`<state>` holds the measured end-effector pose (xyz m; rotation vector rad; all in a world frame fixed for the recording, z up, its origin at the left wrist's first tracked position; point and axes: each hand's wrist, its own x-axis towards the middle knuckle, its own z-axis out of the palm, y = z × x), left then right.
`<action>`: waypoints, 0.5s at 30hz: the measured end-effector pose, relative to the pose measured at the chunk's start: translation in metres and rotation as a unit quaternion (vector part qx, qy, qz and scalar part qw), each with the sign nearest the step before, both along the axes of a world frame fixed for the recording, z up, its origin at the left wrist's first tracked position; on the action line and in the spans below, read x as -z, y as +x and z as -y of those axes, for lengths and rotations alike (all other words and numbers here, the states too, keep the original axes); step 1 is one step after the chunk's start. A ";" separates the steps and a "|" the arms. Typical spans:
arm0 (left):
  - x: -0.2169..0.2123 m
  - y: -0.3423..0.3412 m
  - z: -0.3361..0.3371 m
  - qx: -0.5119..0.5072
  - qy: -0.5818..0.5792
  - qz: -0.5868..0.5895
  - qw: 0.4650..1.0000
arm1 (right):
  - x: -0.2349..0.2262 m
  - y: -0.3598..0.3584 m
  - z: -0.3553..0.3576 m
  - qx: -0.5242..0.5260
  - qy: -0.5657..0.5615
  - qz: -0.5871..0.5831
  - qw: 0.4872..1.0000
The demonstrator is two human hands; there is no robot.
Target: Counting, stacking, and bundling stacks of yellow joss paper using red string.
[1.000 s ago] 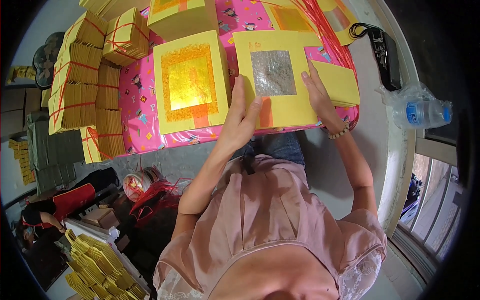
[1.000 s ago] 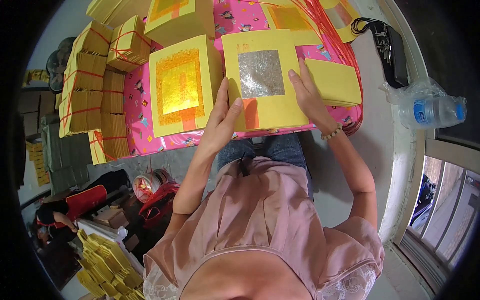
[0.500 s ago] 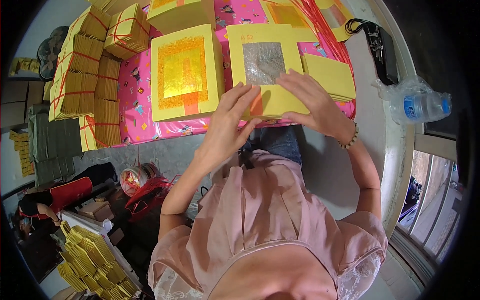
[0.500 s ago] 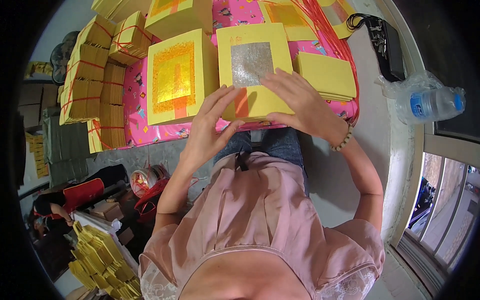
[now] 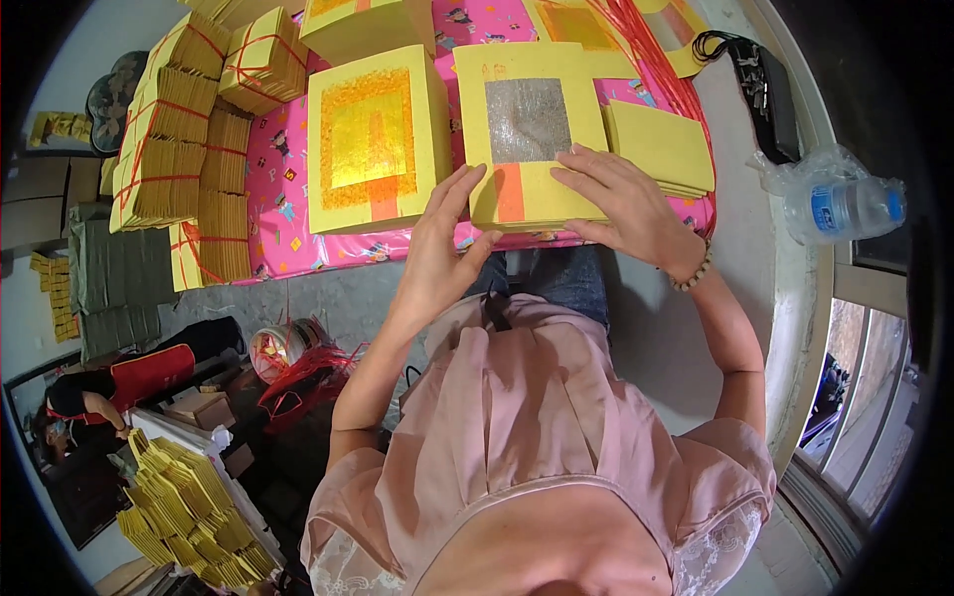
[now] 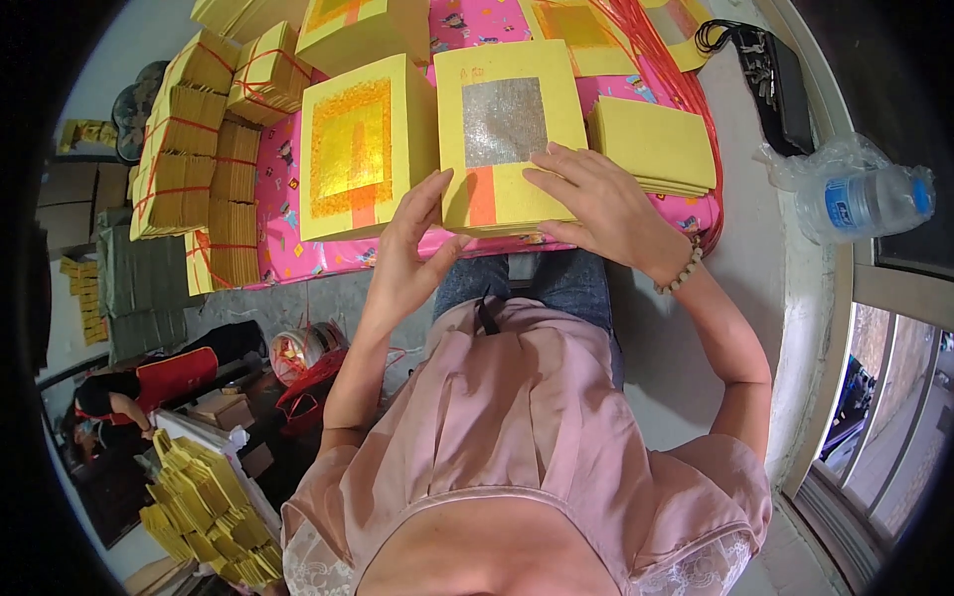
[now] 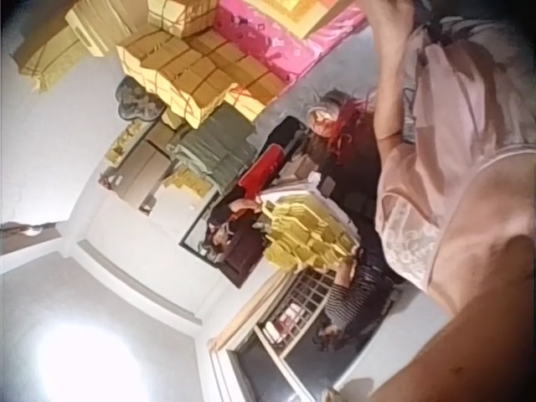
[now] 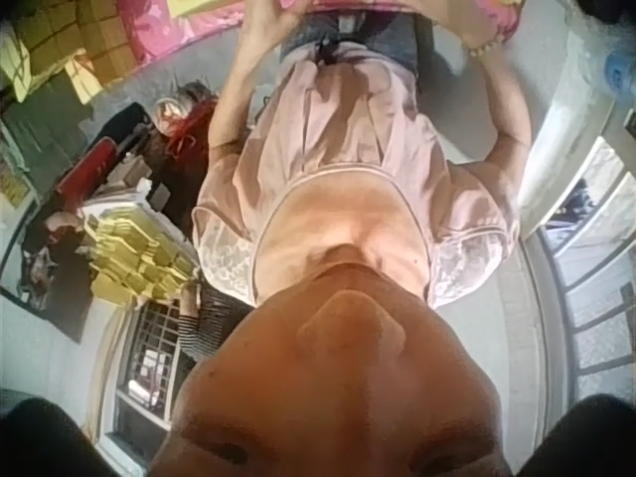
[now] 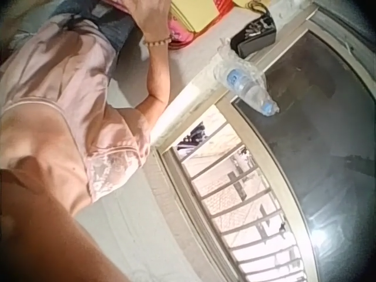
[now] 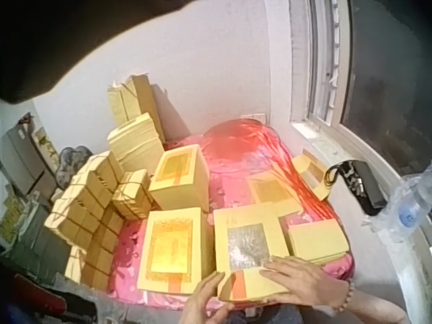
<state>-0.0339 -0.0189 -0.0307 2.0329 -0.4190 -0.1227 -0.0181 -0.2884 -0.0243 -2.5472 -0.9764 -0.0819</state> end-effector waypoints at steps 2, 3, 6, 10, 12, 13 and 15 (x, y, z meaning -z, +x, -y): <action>0.002 0.000 0.000 0.004 -0.036 -0.015 0.999 | 0.000 0.000 0.000 0.002 0.001 0.000 1.000; 0.002 -0.001 -0.001 0.008 -0.032 -0.002 0.999 | 0.000 0.000 -0.001 0.005 0.002 0.001 1.000; -0.001 -0.005 0.000 0.015 -0.008 0.017 1.000 | 0.000 -0.001 -0.001 0.006 0.002 0.004 1.000; -0.009 -0.011 0.003 0.013 0.034 0.024 0.999 | 0.000 -0.001 -0.002 0.009 0.010 0.004 1.000; -0.012 -0.013 0.004 0.008 0.024 0.011 1.000 | 0.000 -0.002 -0.002 0.010 0.007 0.005 1.000; -0.013 -0.013 0.004 0.002 0.013 -0.003 1.000 | 0.000 -0.002 -0.002 0.008 0.010 0.008 1.000; -0.014 -0.012 0.004 0.008 0.014 0.000 1.000 | 0.000 -0.002 -0.002 0.008 0.016 0.012 1.000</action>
